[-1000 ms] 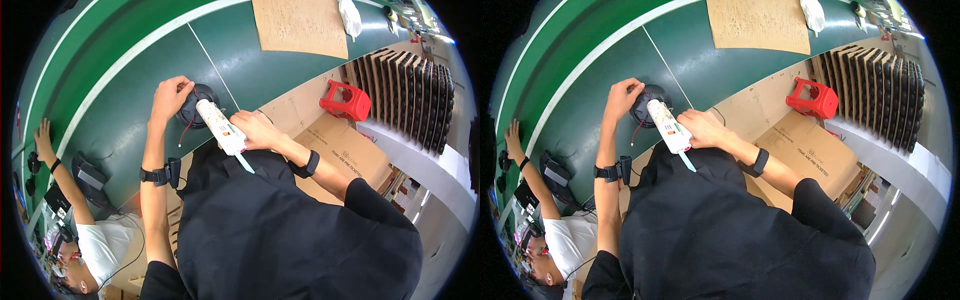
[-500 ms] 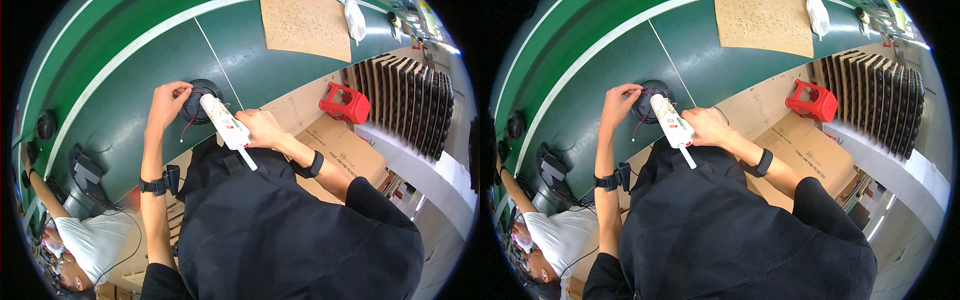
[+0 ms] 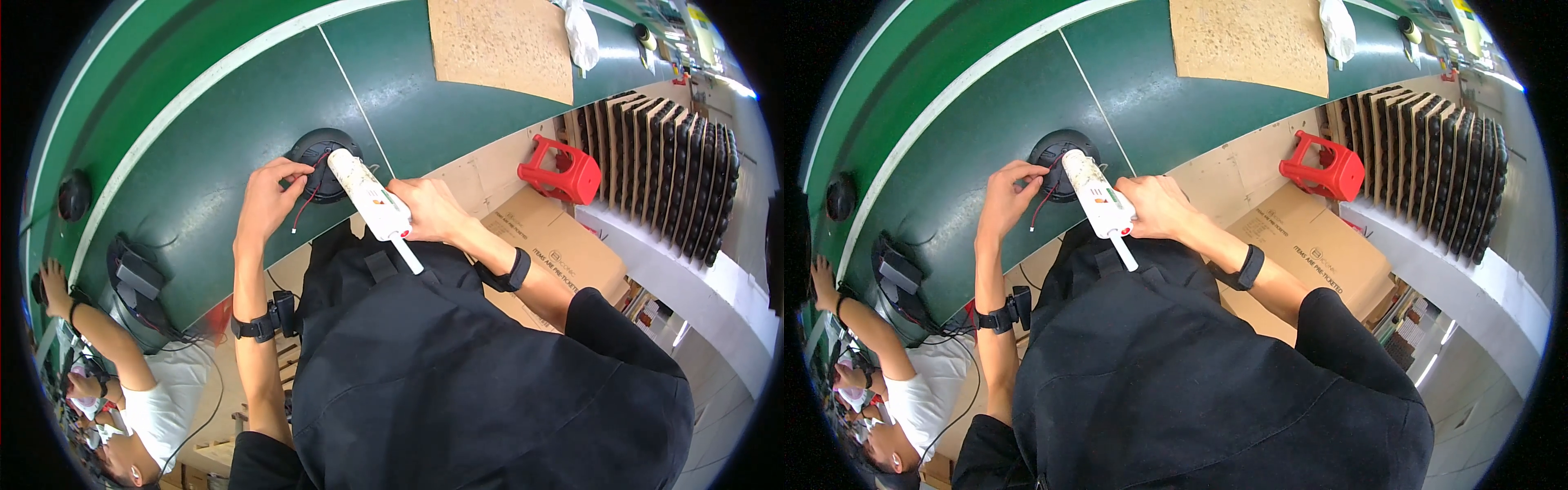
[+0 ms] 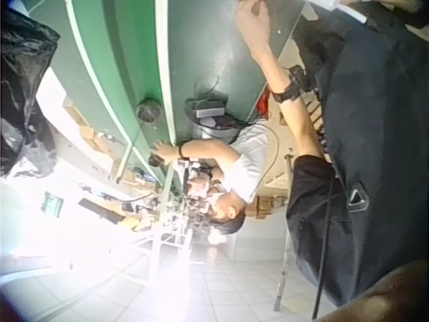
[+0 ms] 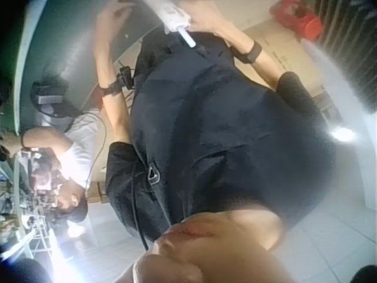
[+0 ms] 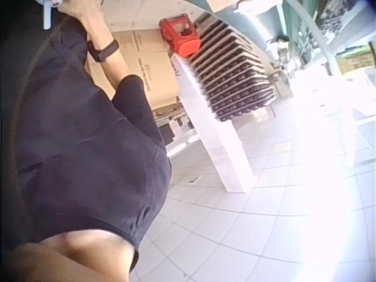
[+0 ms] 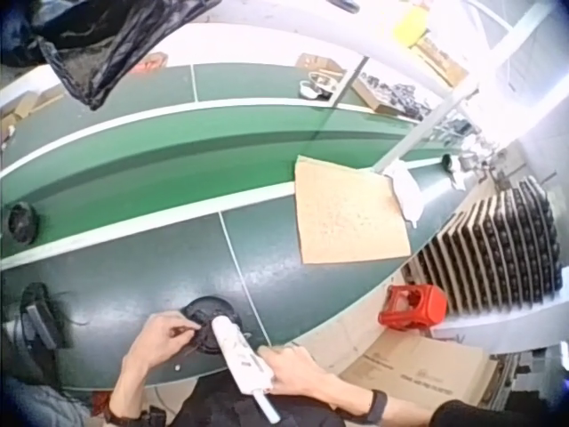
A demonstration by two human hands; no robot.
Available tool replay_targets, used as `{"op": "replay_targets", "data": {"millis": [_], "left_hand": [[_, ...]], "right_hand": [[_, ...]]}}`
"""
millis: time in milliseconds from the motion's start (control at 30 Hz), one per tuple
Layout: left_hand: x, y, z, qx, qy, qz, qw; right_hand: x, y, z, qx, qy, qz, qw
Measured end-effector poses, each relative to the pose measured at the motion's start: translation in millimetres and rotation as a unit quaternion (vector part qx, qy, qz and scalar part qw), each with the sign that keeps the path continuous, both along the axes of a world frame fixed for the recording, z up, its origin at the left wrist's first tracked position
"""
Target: Applying hot glue to electronic components and organizing them into boxes at an assembly line.
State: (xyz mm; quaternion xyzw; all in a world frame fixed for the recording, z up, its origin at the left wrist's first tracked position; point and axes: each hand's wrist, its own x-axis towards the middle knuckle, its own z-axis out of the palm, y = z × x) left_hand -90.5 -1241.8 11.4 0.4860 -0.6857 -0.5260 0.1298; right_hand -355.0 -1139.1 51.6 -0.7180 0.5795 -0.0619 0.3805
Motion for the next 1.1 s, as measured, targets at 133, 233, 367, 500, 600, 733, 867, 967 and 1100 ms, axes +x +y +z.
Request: {"op": "replay_targets", "data": {"millis": [133, 233, 367, 500, 600, 733, 867, 967, 1100], "left_hand": [[-2.0, 15.9, 11.9, -0.06, 0.033, 0.129, 0.989], [10.4, 31.0, 13.6, -0.062, -0.07, 0.161, 0.982], [24.0, 38.9, 15.6, 0.099, -0.071, -0.007, 0.993], [16.8, 17.7, 25.7, 0.081, -0.09, -0.014, 0.993], [3.2, 1.4, 17.5, 0.05, -0.074, 0.039, 0.995], [-12.6, -7.7, 8.0, 0.051, -0.027, 0.039, 0.998], [-18.1, -6.5, -0.1, 0.058, -0.019, 0.041, 0.997], [-21.0, -6.8, 2.2, 0.061, -0.014, 0.046, 0.997], [-16.7, -4.3, 1.8, 0.063, 0.014, 0.061, 0.996]], "right_hand": [[-3.4, -0.5, 8.6, 0.007, -0.046, -0.009, 0.999], [-5.2, -0.1, 9.3, 0.02, -0.061, 0.003, 0.998], [-8.9, 2.6, 2.3, 0.019, -0.1, 0.003, 0.995], [-19.2, 2.1, 2.4, 0.036, -0.097, 0.027, 0.994], [-20.2, -3.2, 5.4, 0.037, -0.097, 0.069, 0.992], [-14.3, -8.5, 4.6, 0.026, -0.079, 0.106, 0.991], [-8.0, -11.7, 8.4, 0.015, -0.072, 0.106, 0.992], [-9.0, -9.3, 4.6, 0.008, -0.056, 0.106, 0.993], [-6.7, -10.6, 6.0, 0.007, -0.049, 0.108, 0.993]]}}
